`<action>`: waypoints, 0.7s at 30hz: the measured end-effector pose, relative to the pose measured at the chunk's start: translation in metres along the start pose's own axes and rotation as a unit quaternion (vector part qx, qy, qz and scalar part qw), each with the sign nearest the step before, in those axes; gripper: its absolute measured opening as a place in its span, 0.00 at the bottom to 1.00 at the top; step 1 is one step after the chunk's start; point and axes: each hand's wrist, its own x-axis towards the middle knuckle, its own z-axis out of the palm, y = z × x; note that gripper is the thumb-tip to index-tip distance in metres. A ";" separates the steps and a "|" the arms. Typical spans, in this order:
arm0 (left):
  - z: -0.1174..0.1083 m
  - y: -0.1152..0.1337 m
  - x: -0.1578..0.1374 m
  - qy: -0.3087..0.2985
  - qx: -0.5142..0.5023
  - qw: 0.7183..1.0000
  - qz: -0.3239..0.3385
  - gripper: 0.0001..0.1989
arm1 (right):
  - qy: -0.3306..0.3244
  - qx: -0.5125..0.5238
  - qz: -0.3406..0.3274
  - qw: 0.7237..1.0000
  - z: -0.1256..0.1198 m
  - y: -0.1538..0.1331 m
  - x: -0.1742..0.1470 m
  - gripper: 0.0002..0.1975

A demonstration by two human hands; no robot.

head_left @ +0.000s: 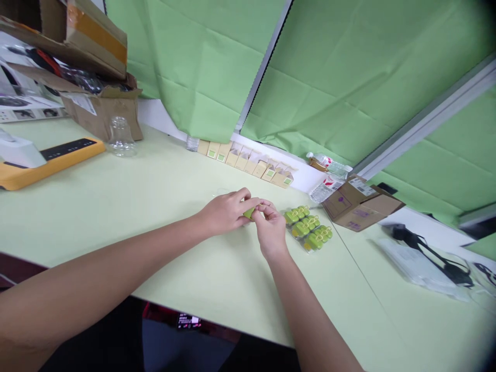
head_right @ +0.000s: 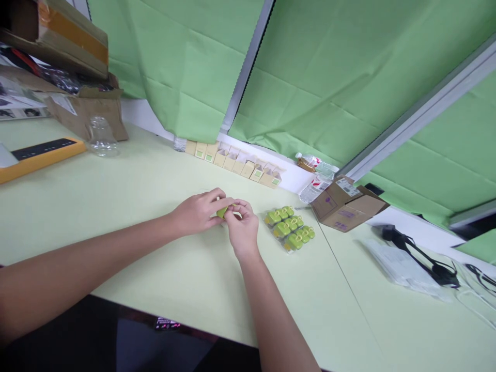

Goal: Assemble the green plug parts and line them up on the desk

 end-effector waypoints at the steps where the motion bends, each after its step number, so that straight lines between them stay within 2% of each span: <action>1: 0.000 0.000 0.000 -0.004 -0.008 1.000 -0.005 0.18 | 0.001 0.000 0.000 1.000 0.000 0.000 0.000 0.03; 7: 0.004 0.000 0.000 0.000 -0.058 0.998 -0.011 0.18 | 0.004 -0.006 0.002 1.000 0.000 0.003 0.001 0.03; 14: 0.006 -0.002 -0.002 0.000 -0.057 0.998 -0.012 0.18 | -0.022 -0.058 0.013 0.998 -0.005 -0.001 0.001 0.06; 21: 0.005 -0.001 -0.002 -0.002 -0.017 1.000 0.012 0.17 | -0.025 0.004 0.035 0.999 -0.005 0.003 0.002 0.05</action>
